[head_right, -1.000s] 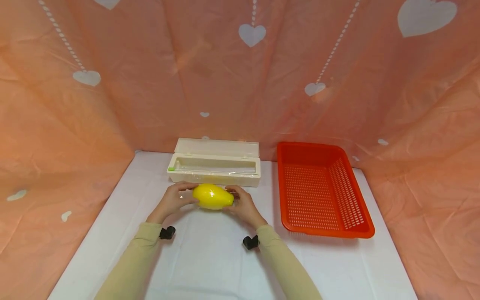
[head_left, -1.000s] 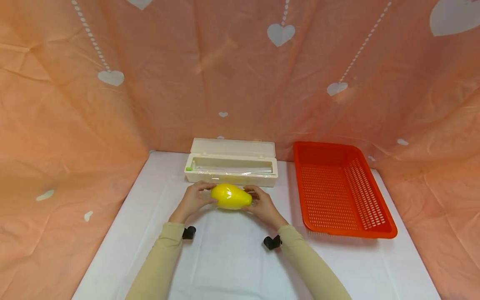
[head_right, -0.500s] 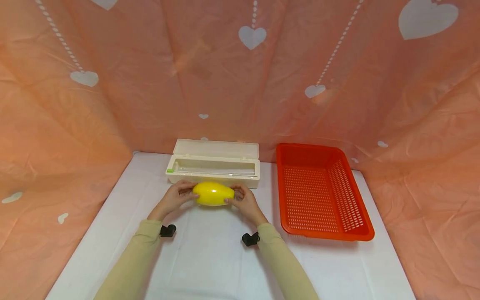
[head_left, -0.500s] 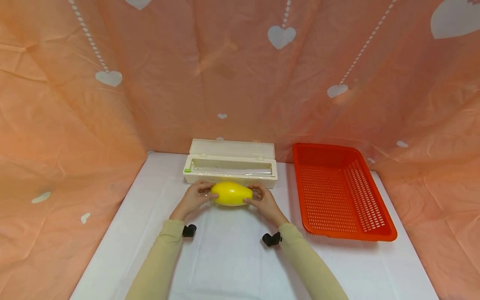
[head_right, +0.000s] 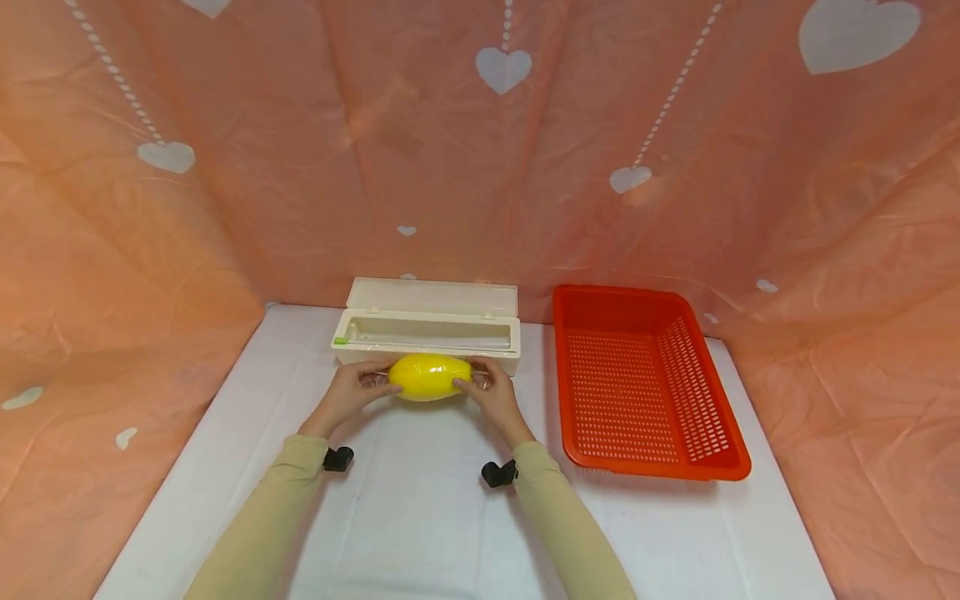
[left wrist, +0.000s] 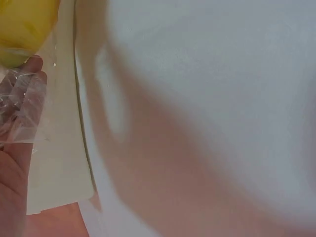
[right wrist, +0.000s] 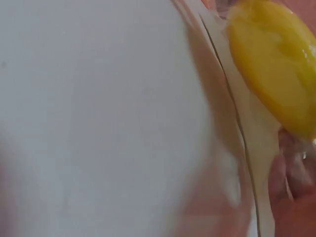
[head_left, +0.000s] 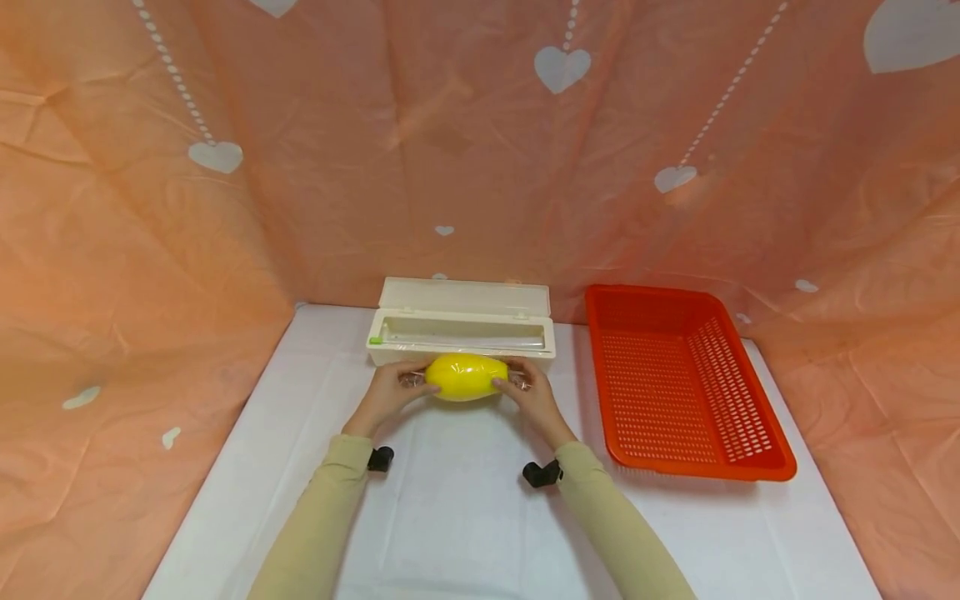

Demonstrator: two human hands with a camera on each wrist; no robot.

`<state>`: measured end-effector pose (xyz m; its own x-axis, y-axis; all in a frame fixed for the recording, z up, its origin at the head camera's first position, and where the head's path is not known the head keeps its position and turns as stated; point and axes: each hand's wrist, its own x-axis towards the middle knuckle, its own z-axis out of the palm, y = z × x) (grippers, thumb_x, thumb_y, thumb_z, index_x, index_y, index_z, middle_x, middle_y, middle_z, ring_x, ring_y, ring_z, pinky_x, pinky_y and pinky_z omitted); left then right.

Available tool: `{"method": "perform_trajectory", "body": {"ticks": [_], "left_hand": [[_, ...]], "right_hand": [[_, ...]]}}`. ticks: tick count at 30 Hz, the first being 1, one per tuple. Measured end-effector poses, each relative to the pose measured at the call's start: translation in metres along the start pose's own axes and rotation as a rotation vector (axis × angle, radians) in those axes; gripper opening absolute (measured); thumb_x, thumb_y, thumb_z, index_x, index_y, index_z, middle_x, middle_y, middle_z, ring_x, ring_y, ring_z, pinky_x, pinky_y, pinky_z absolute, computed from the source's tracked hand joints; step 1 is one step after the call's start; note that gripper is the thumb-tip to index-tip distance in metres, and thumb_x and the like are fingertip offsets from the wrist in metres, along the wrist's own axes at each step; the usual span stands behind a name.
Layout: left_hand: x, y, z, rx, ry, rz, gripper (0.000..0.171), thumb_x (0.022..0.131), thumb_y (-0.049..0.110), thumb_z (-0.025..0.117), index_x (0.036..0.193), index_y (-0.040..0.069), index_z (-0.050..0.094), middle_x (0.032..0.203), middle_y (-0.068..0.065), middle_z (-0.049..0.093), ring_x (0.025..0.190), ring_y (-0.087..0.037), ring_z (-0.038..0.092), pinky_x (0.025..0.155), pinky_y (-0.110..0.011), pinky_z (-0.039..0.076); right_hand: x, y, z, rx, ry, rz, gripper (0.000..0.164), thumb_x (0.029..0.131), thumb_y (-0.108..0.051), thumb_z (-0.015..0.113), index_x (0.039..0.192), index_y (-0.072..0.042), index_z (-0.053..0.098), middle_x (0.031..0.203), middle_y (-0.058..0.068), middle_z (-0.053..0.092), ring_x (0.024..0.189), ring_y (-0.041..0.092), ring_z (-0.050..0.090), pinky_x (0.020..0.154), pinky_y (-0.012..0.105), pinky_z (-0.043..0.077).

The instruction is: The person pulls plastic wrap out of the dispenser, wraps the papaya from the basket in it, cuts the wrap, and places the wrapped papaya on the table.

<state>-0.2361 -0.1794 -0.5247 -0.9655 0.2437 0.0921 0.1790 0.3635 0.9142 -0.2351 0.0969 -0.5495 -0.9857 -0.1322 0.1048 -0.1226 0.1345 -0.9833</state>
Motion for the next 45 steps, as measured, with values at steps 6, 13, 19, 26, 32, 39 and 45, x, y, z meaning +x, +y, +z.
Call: {"method": "perform_trajectory", "body": {"ticks": [6,13,19,26,32,39,45], "left_hand": [[-0.001,0.001,-0.003,0.005,-0.025,-0.007,0.058,0.073,0.022,0.084,0.125,0.006,0.063,0.116,-0.010,0.065,0.091,-0.020,0.065,0.076,-0.026,0.056],[-0.011,0.002,-0.012,0.120,-0.017,0.024,0.068,0.067,0.026,0.088,0.127,0.007,0.062,0.119,-0.009,0.065,0.104,-0.026,0.060,0.090,-0.042,0.051],[-0.019,-0.004,-0.016,0.026,0.164,-0.003,0.025,0.083,0.016,0.076,0.103,0.002,0.073,0.093,-0.009,0.072,0.092,-0.023,0.064,0.082,-0.030,0.054],[-0.013,-0.010,-0.004,-0.182,0.263,-0.158,0.022,0.089,0.011,0.069,0.097,-0.010,0.069,0.088,-0.015,0.071,0.077,-0.019,0.066,0.067,-0.024,0.054],[-0.014,-0.005,0.001,-0.211,0.366,-0.236,0.020,0.086,0.011,0.072,0.092,-0.008,0.068,0.075,-0.011,0.068,0.066,-0.017,0.061,0.057,-0.020,0.048],[-0.013,0.002,0.000,-0.235,0.381,-0.238,0.021,0.084,0.010,0.074,0.090,-0.009,0.067,0.073,-0.012,0.068,0.067,-0.025,0.065,0.061,-0.028,0.055],[-0.015,0.003,0.003,-0.324,0.453,-0.269,0.025,0.081,0.011,0.078,0.089,-0.007,0.062,0.072,-0.014,0.067,0.063,-0.027,0.066,0.067,-0.044,0.058]], "right_hand": [[-0.004,0.004,-0.007,0.094,-0.065,-0.035,0.054,0.082,-0.006,0.076,0.132,-0.006,0.055,0.126,0.014,0.056,0.107,0.024,0.058,0.086,0.029,0.053],[-0.003,0.006,-0.009,0.122,-0.044,-0.037,0.046,0.085,-0.006,0.072,0.129,-0.004,0.058,0.123,0.014,0.060,0.098,0.018,0.062,0.080,0.028,0.055],[-0.007,-0.016,-0.011,0.140,-0.048,0.002,0.043,0.088,0.001,0.066,0.129,0.005,0.055,0.123,0.025,0.057,0.090,0.016,0.063,0.082,0.051,0.053],[-0.001,0.003,-0.007,0.153,0.008,0.018,0.043,0.085,-0.002,0.071,0.126,0.005,0.057,0.119,0.021,0.060,0.087,0.012,0.064,0.080,0.049,0.054],[-0.002,0.007,-0.006,0.148,0.017,0.006,0.039,0.086,-0.004,0.071,0.123,0.005,0.060,0.114,0.018,0.064,0.081,0.024,0.067,0.075,0.043,0.057],[-0.005,0.002,-0.008,0.171,-0.020,0.046,0.036,0.094,-0.003,0.059,0.128,0.009,0.055,0.121,0.024,0.060,0.091,0.032,0.065,0.084,0.038,0.055],[-0.012,-0.022,-0.004,0.186,0.021,0.045,0.032,0.094,0.000,0.059,0.122,0.016,0.055,0.115,0.025,0.061,0.085,0.018,0.065,0.087,0.049,0.051]]}}
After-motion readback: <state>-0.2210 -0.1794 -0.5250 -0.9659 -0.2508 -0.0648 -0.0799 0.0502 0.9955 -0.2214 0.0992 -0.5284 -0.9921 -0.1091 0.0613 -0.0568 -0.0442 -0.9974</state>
